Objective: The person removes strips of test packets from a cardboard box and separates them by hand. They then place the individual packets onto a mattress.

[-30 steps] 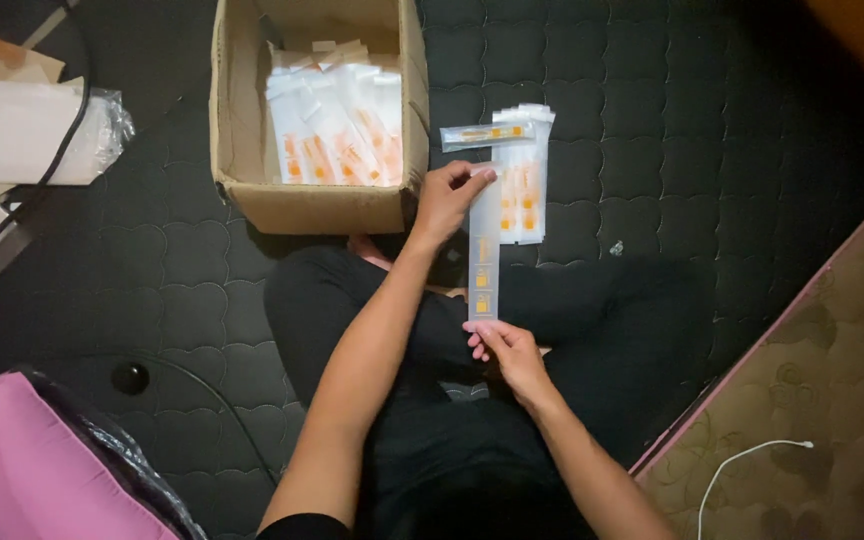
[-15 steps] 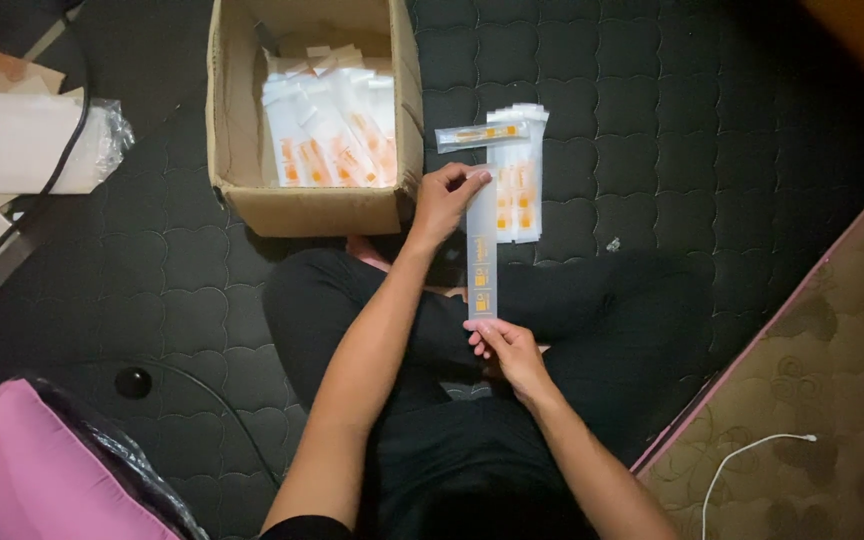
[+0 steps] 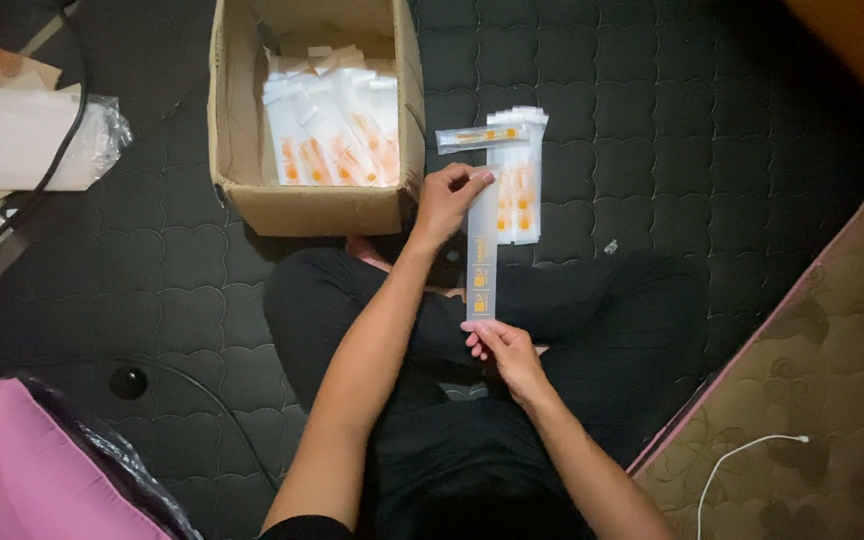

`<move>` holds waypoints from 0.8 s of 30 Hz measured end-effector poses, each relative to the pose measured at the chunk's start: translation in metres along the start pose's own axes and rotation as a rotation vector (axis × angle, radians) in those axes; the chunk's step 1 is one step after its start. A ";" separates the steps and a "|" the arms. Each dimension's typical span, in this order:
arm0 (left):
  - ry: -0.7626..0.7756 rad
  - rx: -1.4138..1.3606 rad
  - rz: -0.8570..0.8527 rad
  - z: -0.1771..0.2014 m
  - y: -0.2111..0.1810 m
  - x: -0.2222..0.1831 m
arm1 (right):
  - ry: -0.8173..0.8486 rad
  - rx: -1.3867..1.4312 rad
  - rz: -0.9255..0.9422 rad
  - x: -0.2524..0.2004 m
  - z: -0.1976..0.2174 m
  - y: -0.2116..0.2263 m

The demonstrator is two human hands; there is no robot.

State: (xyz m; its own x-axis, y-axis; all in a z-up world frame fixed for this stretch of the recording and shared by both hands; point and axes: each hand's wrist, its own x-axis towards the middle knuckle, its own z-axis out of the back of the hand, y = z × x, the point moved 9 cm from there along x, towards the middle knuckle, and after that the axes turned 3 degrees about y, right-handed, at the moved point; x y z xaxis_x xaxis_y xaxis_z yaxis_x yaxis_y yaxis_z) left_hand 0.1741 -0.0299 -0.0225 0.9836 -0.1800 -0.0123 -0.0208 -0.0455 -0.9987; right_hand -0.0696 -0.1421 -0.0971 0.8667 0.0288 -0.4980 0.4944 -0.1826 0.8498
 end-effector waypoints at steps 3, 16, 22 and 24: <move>-0.011 0.006 0.000 0.001 -0.004 -0.002 | 0.001 -0.002 0.001 0.000 0.001 0.000; -0.029 0.004 0.054 0.004 0.005 -0.002 | -0.019 0.048 -0.026 -0.006 0.002 0.018; -0.108 0.040 0.056 0.020 -0.026 -0.024 | -0.304 0.376 0.169 0.004 0.059 0.059; -0.098 0.066 0.053 0.023 -0.042 -0.039 | -0.483 0.545 0.266 0.009 0.096 0.058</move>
State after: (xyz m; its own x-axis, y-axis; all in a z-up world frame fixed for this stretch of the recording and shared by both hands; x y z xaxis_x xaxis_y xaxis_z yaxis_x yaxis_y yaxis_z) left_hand 0.1406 0.0022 0.0192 0.9942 -0.0837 -0.0671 -0.0651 0.0265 -0.9975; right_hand -0.0397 -0.2473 -0.0684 0.7647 -0.4927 -0.4153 0.0627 -0.5846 0.8089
